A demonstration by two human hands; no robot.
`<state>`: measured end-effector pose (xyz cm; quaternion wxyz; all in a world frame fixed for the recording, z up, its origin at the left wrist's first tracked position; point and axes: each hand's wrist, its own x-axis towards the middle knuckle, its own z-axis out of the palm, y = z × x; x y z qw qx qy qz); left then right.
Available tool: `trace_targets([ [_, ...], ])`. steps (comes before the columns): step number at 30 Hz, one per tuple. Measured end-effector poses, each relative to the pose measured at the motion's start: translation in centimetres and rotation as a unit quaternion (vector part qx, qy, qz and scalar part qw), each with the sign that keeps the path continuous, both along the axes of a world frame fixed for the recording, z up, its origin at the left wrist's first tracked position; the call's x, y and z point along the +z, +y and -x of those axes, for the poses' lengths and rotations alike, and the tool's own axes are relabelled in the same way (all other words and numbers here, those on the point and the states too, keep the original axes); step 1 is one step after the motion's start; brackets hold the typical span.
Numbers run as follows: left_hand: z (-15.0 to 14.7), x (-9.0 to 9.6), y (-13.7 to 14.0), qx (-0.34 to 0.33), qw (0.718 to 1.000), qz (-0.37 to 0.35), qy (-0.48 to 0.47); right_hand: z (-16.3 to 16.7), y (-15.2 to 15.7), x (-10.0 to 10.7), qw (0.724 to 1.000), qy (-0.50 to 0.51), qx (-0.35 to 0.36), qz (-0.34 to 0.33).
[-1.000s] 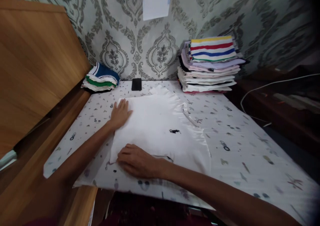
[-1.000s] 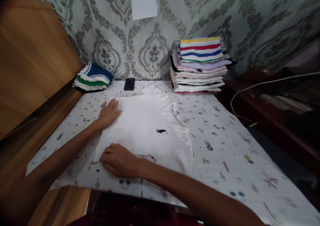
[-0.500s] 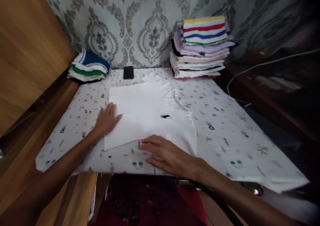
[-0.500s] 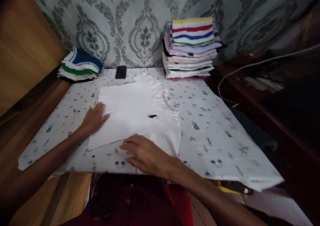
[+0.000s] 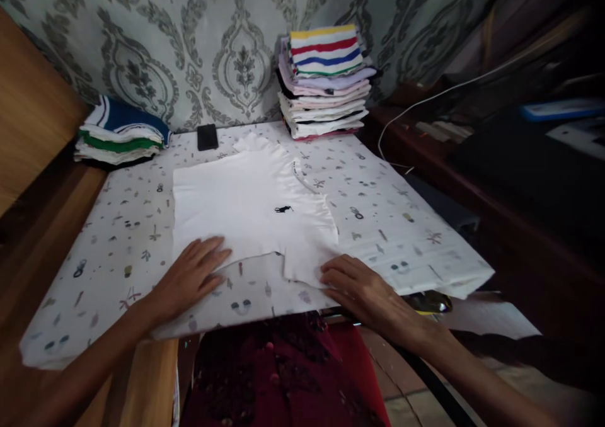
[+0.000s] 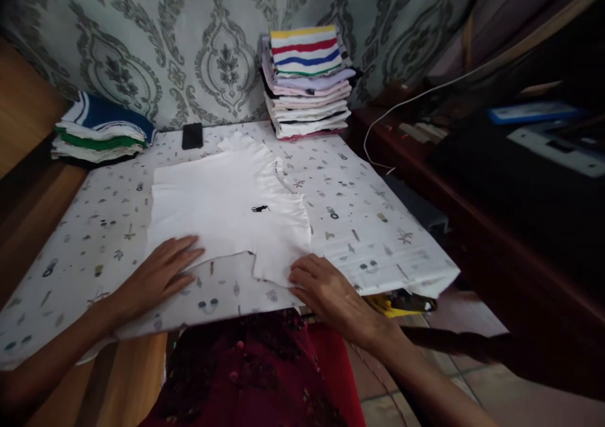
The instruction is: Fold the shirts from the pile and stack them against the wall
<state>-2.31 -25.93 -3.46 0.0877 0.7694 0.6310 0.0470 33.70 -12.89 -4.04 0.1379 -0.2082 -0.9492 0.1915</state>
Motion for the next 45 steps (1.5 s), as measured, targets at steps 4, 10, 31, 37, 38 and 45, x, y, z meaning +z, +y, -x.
trace_targets([
  [4, 0.3, 1.4, -1.4, 0.030, 0.996, -0.002, 0.087, 0.6, -0.1, 0.5, 1.000, -0.005, -0.003, -0.016],
  [10, 0.0, 3.7, -2.6, 0.070, 0.977, 0.113, 0.167, 0.4, 0.9, 1.0, 0.999, -0.047, 0.007, 0.013],
  [31, 4.3, -1.5, 14.5, 0.205, 0.977, -0.026, -0.050, 20.5, 0.9, -0.2, 0.939, -0.025, 0.342, -0.011],
  [37, 11.9, -2.2, 12.9, 0.342, 0.938, 0.029, 0.049, 19.8, 0.9, 0.3, 0.923, -0.019, 0.382, 0.050],
  [38, 12.5, -2.2, 12.8, 0.353, 0.934, 0.031, 0.053, 19.8, 1.3, 0.4, 0.922, -0.012, 0.380, 0.071],
  [45, 11.8, -2.1, 15.4, 0.290, 0.956, -0.015, 0.041, 22.3, 12.8, 2.1, 0.970, 0.101, 0.116, 0.186],
])
